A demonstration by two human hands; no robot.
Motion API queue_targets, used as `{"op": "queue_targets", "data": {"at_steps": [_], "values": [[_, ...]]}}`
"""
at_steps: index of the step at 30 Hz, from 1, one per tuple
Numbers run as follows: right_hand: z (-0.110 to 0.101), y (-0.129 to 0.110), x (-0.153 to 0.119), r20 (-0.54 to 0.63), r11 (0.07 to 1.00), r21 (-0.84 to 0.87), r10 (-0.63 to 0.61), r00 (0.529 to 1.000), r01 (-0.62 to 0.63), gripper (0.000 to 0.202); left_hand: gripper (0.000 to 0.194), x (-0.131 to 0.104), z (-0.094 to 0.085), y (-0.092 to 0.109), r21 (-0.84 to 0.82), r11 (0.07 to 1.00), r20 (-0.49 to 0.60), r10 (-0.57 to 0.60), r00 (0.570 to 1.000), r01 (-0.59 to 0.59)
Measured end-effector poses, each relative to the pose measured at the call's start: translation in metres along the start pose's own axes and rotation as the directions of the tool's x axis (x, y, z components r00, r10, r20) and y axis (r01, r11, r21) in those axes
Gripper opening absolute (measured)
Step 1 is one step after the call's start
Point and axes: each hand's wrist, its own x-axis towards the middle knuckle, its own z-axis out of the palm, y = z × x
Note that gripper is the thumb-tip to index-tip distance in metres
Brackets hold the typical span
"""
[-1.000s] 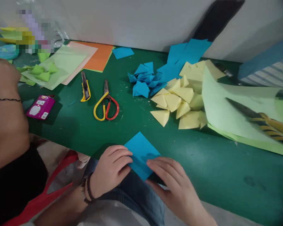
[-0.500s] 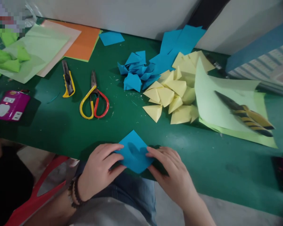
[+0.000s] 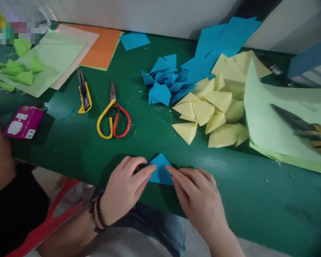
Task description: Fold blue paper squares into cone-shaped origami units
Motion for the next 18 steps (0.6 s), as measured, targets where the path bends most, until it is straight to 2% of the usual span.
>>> {"op": "queue_targets", "data": {"at_steps": [14,18], "values": [[0.0008,0.0003,0.0006,0.038,0.999,-0.055,0.003,0.999,-0.001,0.031,0.026,0.0029,0.0002,0.0008,0.103,0.993,0.021,0.06,0.998,-0.062],[0.0012,-0.001,0.0009,0.044,0.997,-0.08,0.005,0.999,-0.002,0.029,0.032,0.0015,-0.0015,-0.0026,0.189,0.965,0.128,0.16,0.979,-0.182]]}}
